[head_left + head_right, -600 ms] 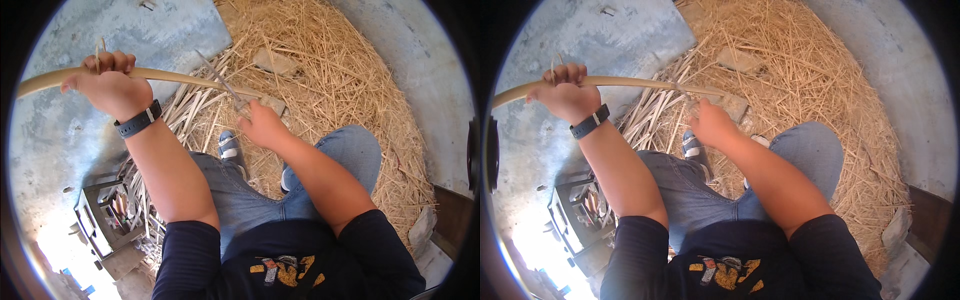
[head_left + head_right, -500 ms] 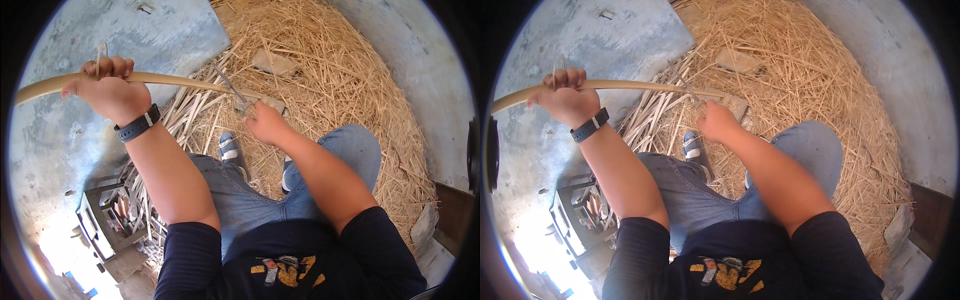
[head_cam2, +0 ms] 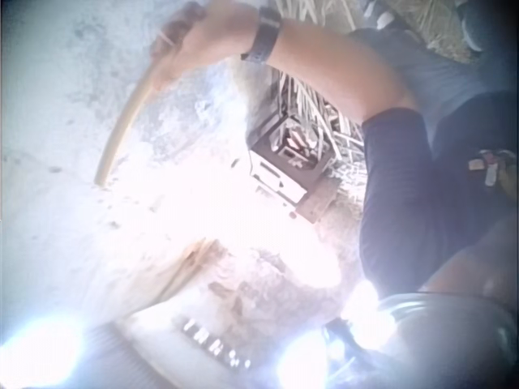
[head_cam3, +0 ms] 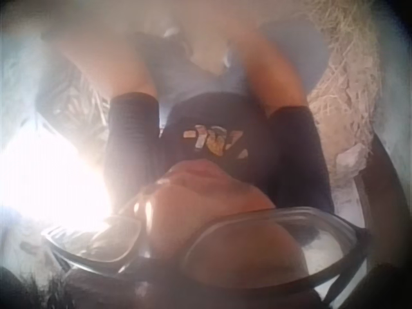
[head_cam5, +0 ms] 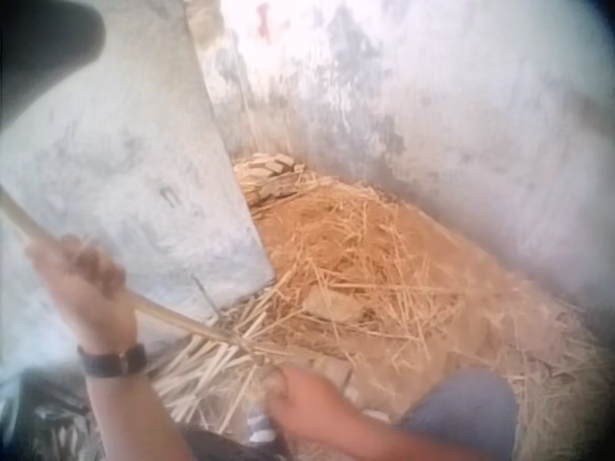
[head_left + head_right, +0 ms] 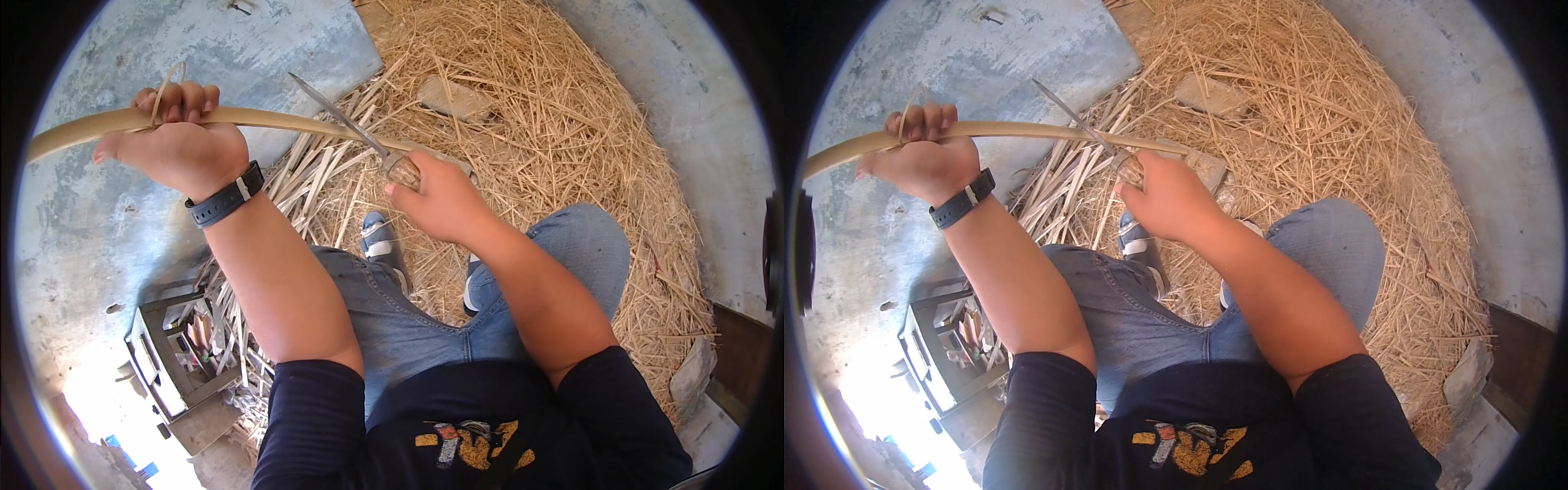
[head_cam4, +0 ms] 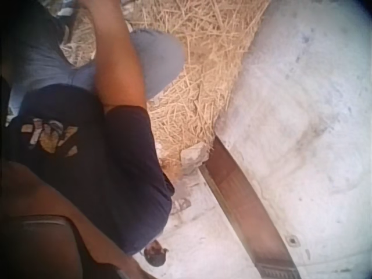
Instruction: The person sits on a straw-covered floor and uses a curved blade to shave a long, thin bamboo stick. They hold the stick with their left hand and repeatedly scrape the blade along its length to remove the outer layer, creating thin shavings that fall onto the floor.
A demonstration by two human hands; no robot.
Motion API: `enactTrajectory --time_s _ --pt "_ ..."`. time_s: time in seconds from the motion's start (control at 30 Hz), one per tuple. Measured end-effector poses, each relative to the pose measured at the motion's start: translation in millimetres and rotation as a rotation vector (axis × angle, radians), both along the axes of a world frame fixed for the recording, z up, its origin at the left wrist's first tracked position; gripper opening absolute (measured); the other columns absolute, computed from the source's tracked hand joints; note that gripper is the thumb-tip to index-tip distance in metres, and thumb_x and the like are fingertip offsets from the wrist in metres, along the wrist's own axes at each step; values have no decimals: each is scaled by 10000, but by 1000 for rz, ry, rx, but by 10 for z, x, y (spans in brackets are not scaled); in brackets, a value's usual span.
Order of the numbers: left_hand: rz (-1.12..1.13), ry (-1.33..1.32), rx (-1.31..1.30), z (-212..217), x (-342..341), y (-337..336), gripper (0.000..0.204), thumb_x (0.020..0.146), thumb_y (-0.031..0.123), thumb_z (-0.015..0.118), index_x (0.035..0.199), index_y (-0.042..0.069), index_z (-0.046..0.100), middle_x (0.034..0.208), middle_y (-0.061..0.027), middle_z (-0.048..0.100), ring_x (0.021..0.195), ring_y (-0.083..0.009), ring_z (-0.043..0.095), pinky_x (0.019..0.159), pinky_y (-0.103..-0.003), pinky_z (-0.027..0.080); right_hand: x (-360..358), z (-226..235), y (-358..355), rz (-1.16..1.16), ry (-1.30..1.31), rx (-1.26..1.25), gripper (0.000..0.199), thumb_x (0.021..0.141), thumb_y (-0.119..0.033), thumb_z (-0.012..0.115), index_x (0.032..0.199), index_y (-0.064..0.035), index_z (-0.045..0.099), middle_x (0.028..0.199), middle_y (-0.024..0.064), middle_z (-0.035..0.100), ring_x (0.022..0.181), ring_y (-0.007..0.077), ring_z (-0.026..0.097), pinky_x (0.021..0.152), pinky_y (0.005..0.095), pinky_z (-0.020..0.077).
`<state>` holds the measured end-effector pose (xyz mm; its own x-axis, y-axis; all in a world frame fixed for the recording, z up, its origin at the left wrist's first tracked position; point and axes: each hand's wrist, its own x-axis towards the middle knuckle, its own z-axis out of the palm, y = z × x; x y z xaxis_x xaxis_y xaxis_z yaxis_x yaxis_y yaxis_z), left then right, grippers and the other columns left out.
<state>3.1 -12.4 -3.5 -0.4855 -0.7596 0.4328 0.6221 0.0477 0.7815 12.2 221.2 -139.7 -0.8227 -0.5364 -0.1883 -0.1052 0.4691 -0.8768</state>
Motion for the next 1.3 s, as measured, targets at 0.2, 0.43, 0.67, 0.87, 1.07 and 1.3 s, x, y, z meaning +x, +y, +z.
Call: enactTrajectory --time_s 0.2,0.43,0.67,0.87,1.07,1.3 --pt "-266 110 22 -48 -19 -182 429 1010 476 349 867 100 497 680 -42 434 584 -188 395 607 -364 346 -49 35 79 -93 7 -124 477 923 -313 718 1252 19 626 864 230 702 820 390 690 743 473 521" --pt "-143 50 -106 -11 -55 28 312 1046 355 377 998 95 542 929 -100 598 820 -273 558 776 -457 441 -148 21 95 -239 119 -242 471 909 -319 746 1232 10 649 885 207 709 798 332 690 755 427 525" --pt "-411 83 -128 -35 -42 158 416 1092 463 441 1136 74 584 1058 -122 629 910 -318 625 867 -500 495 -218 -122 46 -319 110 -453 444 888 -263 776 1211 14 648 928 167 725 821 263 683 772 393 524" --pt "-431 88 -202 22 -43 546 437 1097 475 454 1142 67 605 1068 -128 620 936 -314 636 869 -487 522 -261 -139 24 -330 50 -496 371 909 -114 776 1233 -5 633 1049 63 718 875 77 636 774 258 512" --pt "-792 168 -198 -35 -77 399 452 1090 496 467 1172 85 635 1054 -109 629 929 -297 632 874 -479 504 -284 -287 -14 -343 63 -497 441 862 -175 781 1245 -13 634 1004 161 724 905 259 700 811 389 530" --pt "-981 188 -277 -24 -94 453 452 1085 503 479 1210 104 652 1055 -77 647 938 -264 621 878 -471 465 -320 -430 -45 -355 67 -447 442 859 -172 775 1248 -15 633 982 182 720 901 297 710 809 398 536"
